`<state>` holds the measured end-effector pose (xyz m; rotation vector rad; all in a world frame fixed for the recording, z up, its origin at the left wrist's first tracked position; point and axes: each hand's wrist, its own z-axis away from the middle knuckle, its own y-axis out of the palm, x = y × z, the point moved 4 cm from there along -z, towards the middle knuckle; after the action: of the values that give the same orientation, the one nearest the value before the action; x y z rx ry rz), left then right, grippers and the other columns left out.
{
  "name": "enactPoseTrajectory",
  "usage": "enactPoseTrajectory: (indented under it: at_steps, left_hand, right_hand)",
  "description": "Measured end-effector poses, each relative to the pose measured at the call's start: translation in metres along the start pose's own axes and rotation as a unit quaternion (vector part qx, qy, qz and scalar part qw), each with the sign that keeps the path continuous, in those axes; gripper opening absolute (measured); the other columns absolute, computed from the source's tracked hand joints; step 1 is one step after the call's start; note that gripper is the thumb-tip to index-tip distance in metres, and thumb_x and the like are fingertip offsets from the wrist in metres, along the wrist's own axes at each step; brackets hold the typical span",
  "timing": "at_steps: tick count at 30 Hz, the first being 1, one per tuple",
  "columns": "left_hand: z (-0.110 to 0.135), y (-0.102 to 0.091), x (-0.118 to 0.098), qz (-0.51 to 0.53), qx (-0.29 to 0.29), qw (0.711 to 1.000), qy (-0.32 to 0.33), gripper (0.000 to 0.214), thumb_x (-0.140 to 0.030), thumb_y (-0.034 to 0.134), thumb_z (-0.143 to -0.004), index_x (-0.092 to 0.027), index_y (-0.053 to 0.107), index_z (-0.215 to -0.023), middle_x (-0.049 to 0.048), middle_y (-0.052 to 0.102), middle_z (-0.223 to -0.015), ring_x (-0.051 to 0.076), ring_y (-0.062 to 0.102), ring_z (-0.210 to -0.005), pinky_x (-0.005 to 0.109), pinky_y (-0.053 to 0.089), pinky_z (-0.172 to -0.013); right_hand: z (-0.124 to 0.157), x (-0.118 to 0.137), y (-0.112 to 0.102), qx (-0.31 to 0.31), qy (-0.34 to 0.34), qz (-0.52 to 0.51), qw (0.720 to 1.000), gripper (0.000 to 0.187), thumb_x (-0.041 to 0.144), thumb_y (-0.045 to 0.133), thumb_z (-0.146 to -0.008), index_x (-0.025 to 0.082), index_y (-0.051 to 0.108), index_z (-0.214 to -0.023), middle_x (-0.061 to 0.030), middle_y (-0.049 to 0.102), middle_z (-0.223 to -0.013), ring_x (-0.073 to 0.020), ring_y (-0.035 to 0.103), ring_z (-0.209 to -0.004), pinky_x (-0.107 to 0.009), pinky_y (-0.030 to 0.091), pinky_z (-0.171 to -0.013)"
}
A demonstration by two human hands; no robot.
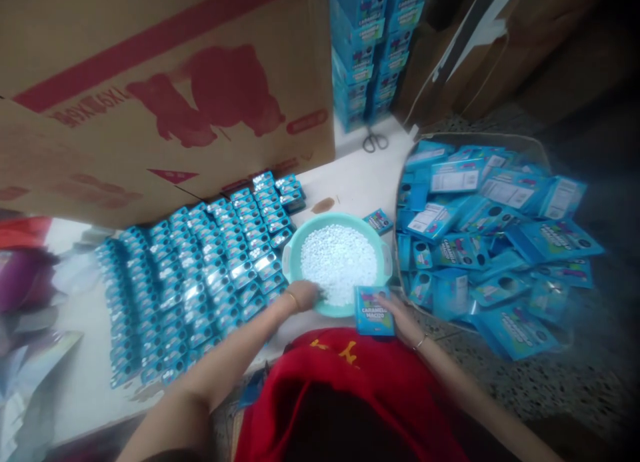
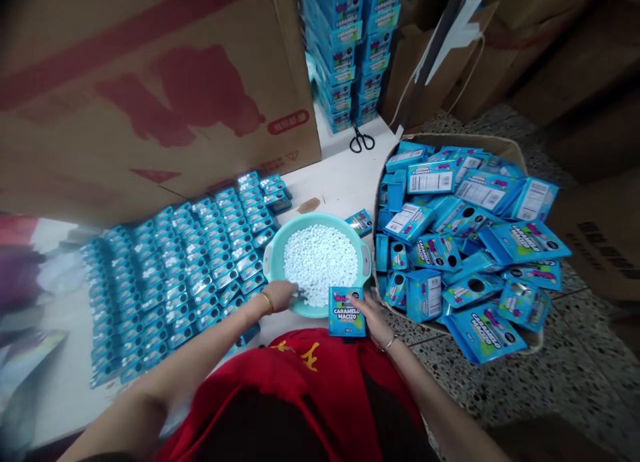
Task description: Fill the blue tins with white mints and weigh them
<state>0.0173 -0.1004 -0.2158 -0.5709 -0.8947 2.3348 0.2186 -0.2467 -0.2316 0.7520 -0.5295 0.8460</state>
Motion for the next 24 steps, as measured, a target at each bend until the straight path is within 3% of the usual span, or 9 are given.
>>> enactPoseTrajectory:
  at_steps: [4, 8, 11, 14, 18, 21, 24]
  left_hand:
    - [-0.024, 0.014, -0.017, 0.053, -0.040, 0.998, 0.009, 0.032, -0.038, 0.038, -0.093, -0.016, 0.057, -0.105, 0.0130, 0.067, -0.101, 0.024, 0.064, -0.092, 0.032, 0.049, -0.077]
    - [-0.057, 0.022, -0.040, 0.110, -0.084, 0.990, 0.010, 0.032, -0.037, 0.034, -0.095, -0.016, 0.051, -0.110, 0.0130, 0.065, -0.106, 0.023, 0.064, -0.092, 0.031, 0.047, -0.078]
    - [-0.082, 0.023, -0.056, 0.149, -0.118, 0.982, 0.017, 0.030, -0.034, 0.031, -0.096, -0.016, 0.046, -0.115, 0.0118, 0.064, -0.106, 0.021, 0.062, -0.093, 0.030, 0.046, -0.080]
    - [-0.093, 0.015, -0.055, 0.179, -0.141, 0.973, 0.042, 0.029, -0.034, 0.032, -0.096, -0.017, 0.044, -0.116, 0.0083, 0.063, -0.104, 0.018, 0.061, -0.093, 0.028, 0.045, -0.082]
    - [-0.075, -0.016, -0.030, 0.239, -0.187, 0.943, 0.136, 0.026, -0.037, 0.041, -0.093, -0.017, 0.049, -0.108, 0.0059, 0.062, -0.095, 0.017, 0.059, -0.084, 0.028, 0.045, -0.079]
    - [-0.039, -0.048, -0.008, 0.264, -0.215, 0.917, 0.210, 0.027, -0.038, 0.044, -0.092, -0.016, 0.051, -0.106, 0.0064, 0.062, -0.095, 0.017, 0.058, -0.084, 0.028, 0.045, -0.079]
    - [0.001, -0.080, 0.004, 0.238, -0.199, 0.920, 0.240, 0.030, -0.041, 0.044, -0.092, -0.016, 0.053, -0.107, 0.0061, 0.063, -0.095, 0.016, 0.058, -0.083, 0.027, 0.045, -0.079]
  right_hand:
    - [0.002, 0.002, -0.003, 0.028, -0.017, 0.015, 0.999, 0.047, 0.047, 0.072, -0.071, 0.021, 0.060, -0.108, -0.0070, 0.070, -0.107, -0.0289, 0.066, -0.097, -0.046, 0.054, -0.084]
    - [0.011, 0.017, 0.001, 0.027, -0.067, 0.098, 0.993, 0.048, 0.049, 0.068, -0.075, 0.022, 0.058, -0.113, -0.0063, 0.067, -0.114, -0.0281, 0.062, -0.106, -0.046, 0.052, -0.091]
    - [0.017, 0.027, 0.009, 0.018, -0.112, 0.178, 0.978, 0.047, 0.049, 0.068, -0.074, 0.023, 0.058, -0.112, -0.0059, 0.066, -0.115, -0.0269, 0.060, -0.109, -0.043, 0.051, -0.092]
    - [0.018, 0.028, 0.011, -0.004, -0.136, 0.218, 0.966, 0.048, 0.047, 0.070, -0.073, 0.024, 0.055, -0.112, -0.0054, 0.067, -0.110, -0.0249, 0.063, -0.103, -0.039, 0.053, -0.089]
    - [0.014, 0.023, 0.013, -0.023, -0.175, 0.236, 0.956, 0.046, 0.045, 0.067, -0.076, 0.023, 0.050, -0.113, -0.0060, 0.065, -0.108, -0.0231, 0.064, -0.097, -0.037, 0.053, -0.087]
    - [0.008, 0.026, 0.018, -0.046, -0.220, 0.274, 0.935, 0.044, 0.046, 0.065, -0.077, 0.022, 0.051, -0.111, -0.0067, 0.064, -0.107, -0.0240, 0.062, -0.099, -0.039, 0.050, -0.089]
    - [0.002, 0.034, 0.024, -0.088, -0.270, 0.325, 0.902, 0.042, 0.046, 0.064, -0.078, 0.022, 0.052, -0.111, -0.0072, 0.063, -0.104, -0.0251, 0.060, -0.098, -0.041, 0.048, -0.090]
